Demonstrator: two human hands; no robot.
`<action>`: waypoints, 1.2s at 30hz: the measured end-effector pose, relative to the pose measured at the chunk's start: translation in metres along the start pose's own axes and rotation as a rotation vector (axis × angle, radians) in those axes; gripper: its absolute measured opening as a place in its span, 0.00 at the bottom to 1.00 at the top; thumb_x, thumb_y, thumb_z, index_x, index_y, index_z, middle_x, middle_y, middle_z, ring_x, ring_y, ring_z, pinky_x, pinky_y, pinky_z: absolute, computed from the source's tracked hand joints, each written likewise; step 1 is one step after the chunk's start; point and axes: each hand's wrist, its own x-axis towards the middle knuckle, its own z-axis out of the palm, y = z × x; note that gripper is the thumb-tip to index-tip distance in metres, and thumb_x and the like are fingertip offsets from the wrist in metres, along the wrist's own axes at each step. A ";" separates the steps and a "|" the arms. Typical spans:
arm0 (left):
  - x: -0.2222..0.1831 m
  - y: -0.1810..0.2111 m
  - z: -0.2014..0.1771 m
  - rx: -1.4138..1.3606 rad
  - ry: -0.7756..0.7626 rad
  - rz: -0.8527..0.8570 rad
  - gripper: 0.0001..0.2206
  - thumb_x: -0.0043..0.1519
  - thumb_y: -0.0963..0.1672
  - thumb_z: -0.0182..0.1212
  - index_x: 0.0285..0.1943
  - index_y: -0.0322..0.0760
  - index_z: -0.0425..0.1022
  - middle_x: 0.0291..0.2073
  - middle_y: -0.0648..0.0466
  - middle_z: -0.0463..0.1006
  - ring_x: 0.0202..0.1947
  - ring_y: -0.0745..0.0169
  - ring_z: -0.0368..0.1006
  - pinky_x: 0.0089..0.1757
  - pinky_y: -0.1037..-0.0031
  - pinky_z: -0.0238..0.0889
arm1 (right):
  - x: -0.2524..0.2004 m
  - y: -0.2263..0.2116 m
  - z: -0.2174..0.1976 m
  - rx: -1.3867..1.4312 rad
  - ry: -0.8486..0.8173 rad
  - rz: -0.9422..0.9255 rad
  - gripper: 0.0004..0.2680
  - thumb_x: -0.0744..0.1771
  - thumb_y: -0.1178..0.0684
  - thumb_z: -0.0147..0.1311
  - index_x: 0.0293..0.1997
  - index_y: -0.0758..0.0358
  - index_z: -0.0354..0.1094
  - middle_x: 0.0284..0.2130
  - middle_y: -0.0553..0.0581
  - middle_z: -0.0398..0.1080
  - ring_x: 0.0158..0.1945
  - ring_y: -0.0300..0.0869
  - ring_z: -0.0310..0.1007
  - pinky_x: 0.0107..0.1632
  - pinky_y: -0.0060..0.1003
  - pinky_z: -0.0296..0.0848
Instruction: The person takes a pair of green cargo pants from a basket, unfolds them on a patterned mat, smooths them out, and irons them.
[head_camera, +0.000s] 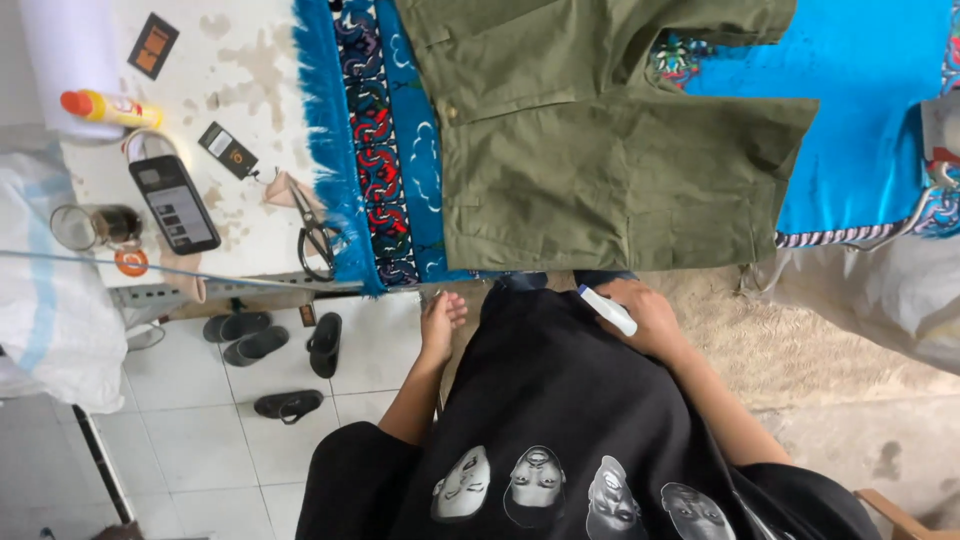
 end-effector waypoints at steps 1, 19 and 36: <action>0.002 -0.002 0.002 -0.078 0.022 0.002 0.16 0.70 0.52 0.52 0.51 0.38 0.76 0.40 0.52 0.83 0.35 0.64 0.79 0.34 0.78 0.71 | 0.002 -0.008 -0.001 0.020 -0.009 0.002 0.17 0.60 0.48 0.67 0.53 0.54 0.75 0.40 0.63 0.78 0.48 0.63 0.76 0.50 0.55 0.74; -0.041 0.050 0.047 -0.313 -0.078 0.078 0.10 0.66 0.45 0.57 0.54 0.39 0.73 0.47 0.47 0.83 0.39 0.61 0.80 0.39 0.75 0.73 | 0.054 0.025 -0.017 -0.074 0.350 0.076 0.12 0.60 0.48 0.69 0.45 0.47 0.75 0.36 0.48 0.75 0.45 0.51 0.77 0.52 0.46 0.73; -0.006 0.006 0.122 -0.451 -0.237 -0.107 0.14 0.62 0.42 0.70 0.43 0.44 0.64 0.44 0.53 0.76 0.55 0.48 0.76 0.59 0.59 0.67 | -0.091 0.143 -0.128 0.266 0.785 0.733 0.18 0.68 0.44 0.68 0.59 0.61 0.66 0.49 0.66 0.73 0.56 0.60 0.71 0.55 0.62 0.68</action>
